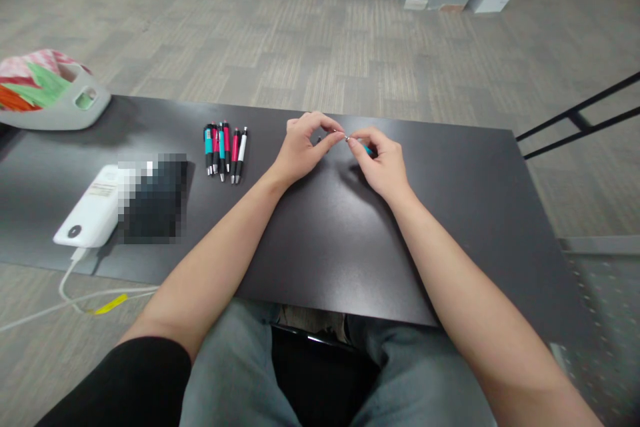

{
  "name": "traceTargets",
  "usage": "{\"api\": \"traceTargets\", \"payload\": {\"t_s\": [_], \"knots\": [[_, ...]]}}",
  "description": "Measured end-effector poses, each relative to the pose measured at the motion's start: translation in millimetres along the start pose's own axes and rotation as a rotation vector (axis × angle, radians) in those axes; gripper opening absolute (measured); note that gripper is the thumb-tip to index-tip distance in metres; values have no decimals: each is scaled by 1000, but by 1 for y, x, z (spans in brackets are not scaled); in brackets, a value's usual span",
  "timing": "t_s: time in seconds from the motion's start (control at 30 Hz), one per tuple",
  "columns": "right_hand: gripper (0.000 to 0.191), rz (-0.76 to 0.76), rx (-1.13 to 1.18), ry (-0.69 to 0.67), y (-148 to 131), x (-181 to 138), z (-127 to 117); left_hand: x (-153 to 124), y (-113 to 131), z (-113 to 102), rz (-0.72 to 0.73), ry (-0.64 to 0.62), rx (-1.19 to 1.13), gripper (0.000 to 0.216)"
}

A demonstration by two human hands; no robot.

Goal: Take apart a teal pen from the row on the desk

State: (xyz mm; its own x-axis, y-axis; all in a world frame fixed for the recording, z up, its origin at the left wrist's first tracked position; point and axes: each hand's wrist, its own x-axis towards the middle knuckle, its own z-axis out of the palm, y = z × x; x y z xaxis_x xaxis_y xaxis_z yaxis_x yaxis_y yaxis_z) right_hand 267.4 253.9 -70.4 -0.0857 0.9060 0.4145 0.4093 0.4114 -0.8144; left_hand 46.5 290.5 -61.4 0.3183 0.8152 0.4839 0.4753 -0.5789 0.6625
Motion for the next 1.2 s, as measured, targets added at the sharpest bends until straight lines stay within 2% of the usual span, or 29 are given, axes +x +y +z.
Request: {"api": "traceTargets", "payload": {"t_s": [0.3,0.37,0.5,0.67,0.8,1.2], "knots": [[30,64,-24,67,2,1,-1,7,-28,7,-3,265,-179,32],[30,82,-6,111,4,2,-1,5,-27,6,5,238,-125,26],[33,131,27,155,6,4,0,-1,-10,4,-13,87,65,9],[36,171,37,141,6,5,1,-3,11,3,-111,-63,166,24],[35,161,37,139,5,5,1,-2,14,5,-105,-86,174,32],[35,143,47,147,8,5,1,-4,14,5,-106,-103,209,25]]}}
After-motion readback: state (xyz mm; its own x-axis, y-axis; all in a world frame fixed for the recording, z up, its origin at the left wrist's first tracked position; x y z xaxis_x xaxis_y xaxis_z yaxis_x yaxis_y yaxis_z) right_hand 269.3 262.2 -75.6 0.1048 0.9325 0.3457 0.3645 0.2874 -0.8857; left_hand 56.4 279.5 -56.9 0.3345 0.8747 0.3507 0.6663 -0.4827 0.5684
